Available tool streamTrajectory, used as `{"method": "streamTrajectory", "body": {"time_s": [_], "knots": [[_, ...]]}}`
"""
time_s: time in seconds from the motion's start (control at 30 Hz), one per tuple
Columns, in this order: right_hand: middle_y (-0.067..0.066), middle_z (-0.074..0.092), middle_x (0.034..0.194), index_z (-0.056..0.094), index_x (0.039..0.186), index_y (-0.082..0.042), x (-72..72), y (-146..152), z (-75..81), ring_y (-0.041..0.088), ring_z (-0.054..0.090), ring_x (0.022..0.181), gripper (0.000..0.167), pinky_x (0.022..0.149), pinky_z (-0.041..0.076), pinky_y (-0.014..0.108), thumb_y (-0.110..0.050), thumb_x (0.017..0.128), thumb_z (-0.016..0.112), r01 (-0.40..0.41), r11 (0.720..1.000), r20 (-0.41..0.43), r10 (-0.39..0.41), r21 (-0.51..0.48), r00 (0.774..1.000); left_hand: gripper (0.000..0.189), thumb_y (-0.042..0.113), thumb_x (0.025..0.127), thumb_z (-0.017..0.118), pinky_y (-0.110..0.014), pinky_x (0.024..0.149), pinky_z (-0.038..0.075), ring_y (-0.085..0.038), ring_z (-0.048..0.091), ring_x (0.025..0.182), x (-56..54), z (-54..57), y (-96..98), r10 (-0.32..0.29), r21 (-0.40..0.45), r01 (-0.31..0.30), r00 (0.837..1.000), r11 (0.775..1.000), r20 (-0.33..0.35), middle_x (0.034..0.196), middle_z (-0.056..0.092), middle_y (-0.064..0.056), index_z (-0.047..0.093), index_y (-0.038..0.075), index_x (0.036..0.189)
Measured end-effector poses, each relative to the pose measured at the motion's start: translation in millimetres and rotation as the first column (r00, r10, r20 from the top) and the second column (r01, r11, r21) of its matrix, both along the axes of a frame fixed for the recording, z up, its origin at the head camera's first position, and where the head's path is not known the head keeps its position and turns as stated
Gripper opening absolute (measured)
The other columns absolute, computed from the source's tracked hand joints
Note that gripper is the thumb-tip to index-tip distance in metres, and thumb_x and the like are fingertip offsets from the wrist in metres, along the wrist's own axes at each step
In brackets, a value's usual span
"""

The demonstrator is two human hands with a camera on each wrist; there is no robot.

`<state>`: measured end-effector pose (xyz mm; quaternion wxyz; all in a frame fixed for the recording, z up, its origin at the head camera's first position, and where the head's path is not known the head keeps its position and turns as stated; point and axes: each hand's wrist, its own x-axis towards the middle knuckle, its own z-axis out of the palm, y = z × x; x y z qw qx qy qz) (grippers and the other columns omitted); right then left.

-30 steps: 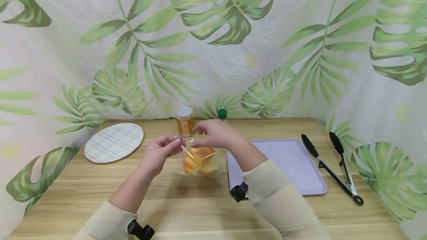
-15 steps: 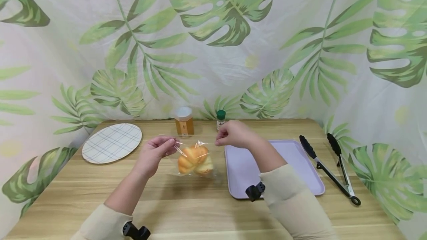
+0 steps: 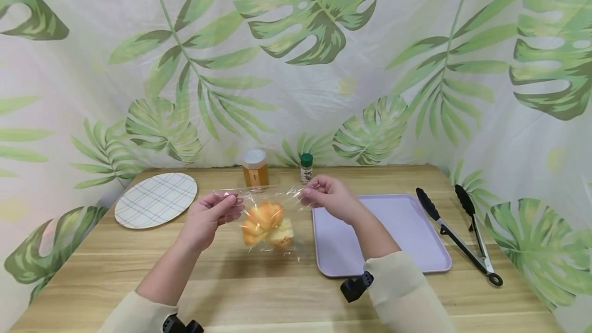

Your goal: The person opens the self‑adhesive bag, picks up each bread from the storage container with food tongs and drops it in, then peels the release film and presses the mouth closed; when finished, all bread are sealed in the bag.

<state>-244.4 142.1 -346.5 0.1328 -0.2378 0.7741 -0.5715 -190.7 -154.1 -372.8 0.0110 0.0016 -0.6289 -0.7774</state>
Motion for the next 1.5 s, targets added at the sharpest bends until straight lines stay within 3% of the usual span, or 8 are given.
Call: {"method": "streamTrajectory", "body": {"time_s": [0.17,0.3,0.43,0.57,0.9,1.07,1.27,1.5], "knots": [[-0.004,0.074,0.083,0.057,0.1,0.0,15.8,-4.0,-1.8,0.006,0.07,0.075,0.009,0.072,0.06,0.024,-0.009,0.099,0.055,0.022,0.992,0.096,-0.01,-0.121,0.995,0.011,0.004,0.096,0.059,-0.023,0.069,0.061,-0.007,0.072,0.073,16.8,10.9,-4.7,-0.03,-0.003,0.03,0.999,1.0,0.039,0.079,0.074,0.007,0.067,0.011,0.094],[-0.006,0.071,0.078,0.058,0.099,-0.003,23.3,-8.4,-7.3,0.006,0.066,0.068,0.006,0.067,0.059,0.024,-0.008,0.098,0.056,0.061,0.987,0.179,-0.034,-0.15,0.983,0.009,0.004,0.096,0.057,-0.022,0.068,0.06,-0.006,0.071,0.074,20.9,10.5,-9.7,-0.068,-0.017,0.069,0.996,0.997,0.064,0.081,0.073,0.008,0.066,0.006,0.1],[-0.005,0.072,0.08,0.057,0.106,0.003,16.3,-14.9,-21.2,0.005,0.067,0.069,0.015,0.065,0.057,0.021,-0.01,0.099,0.056,0.118,0.987,0.229,-0.089,-0.113,0.969,0.011,0.007,0.097,0.058,-0.021,0.069,0.06,-0.006,0.072,0.075,8.9,-3.3,-12.9,-0.086,-0.03,0.09,0.99,0.996,0.109,0.083,0.074,0.007,0.064,0.004,0.106],[-0.001,0.074,0.084,0.054,0.115,0.008,2.4,-22.7,-33.9,0.005,0.068,0.072,0.024,0.063,0.056,0.019,-0.009,0.099,0.056,0.18,0.981,0.217,-0.162,-0.068,0.963,0.014,0.007,0.098,0.058,-0.02,0.069,0.06,-0.006,0.072,0.076,-9.3,-21.9,-15.5,-0.071,-0.029,0.075,0.99,0.997,0.118,0.082,0.074,0.006,0.063,0.001,0.109],[0.004,0.074,0.083,0.06,0.112,0.009,-26.6,-36.3,-65.0,0.005,0.065,0.069,0.025,0.062,0.054,0.018,-0.008,0.093,0.064,0.308,0.951,0.206,-0.302,0.005,0.931,0.017,0.006,0.095,0.062,-0.019,0.065,0.059,-0.005,0.071,0.069,-47.9,-69.5,-17.4,0.027,-0.026,-0.023,0.982,0.999,0.184,0.077,0.073,0.004,0.065,-0.004,0.108],[0.002,0.072,0.081,0.062,0.111,0.01,-34.9,-41.7,-84.3,0.005,0.064,0.069,0.024,0.06,0.053,0.017,-0.004,0.091,0.066,0.364,0.93,0.211,-0.366,0.05,0.906,0.008,0.002,0.091,0.066,-0.017,0.059,0.057,-0.004,0.067,0.063,-54.5,-87.7,-16.9,0.085,-0.022,-0.082,0.969,0.996,0.234,0.071,0.069,0.007,0.065,0.002,0.099],[0.012,0.072,0.085,0.062,0.112,0.009,-38.1,-45.8,-95.8,0.005,0.062,0.065,0.024,0.059,0.054,0.017,-0.002,0.091,0.066,0.408,0.907,0.185,-0.421,0.102,0.888,0.023,0.001,0.093,0.062,-0.015,0.059,0.056,-0.003,0.064,0.064,-55.3,-97.1,-20.4,0.109,-0.059,-0.097,0.964,0.994,0.243,0.077,0.068,0.006,0.059,-0.009,0.114],[0.017,0.073,0.094,0.061,0.119,0.008,-39.5,-47.1,-96.4,0.006,0.062,0.066,0.029,0.058,0.053,0.017,-0.004,0.092,0.063,0.414,0.903,0.174,-0.429,0.117,0.886,0.04,0.003,0.095,0.059,-0.015,0.063,0.056,-0.003,0.062,0.068,-58.3,-96.2,-21.2,0.088,-0.147,-0.057,0.973,0.987,0.215,0.084,0.065,0.002,0.05,-0.014,0.13]]}}
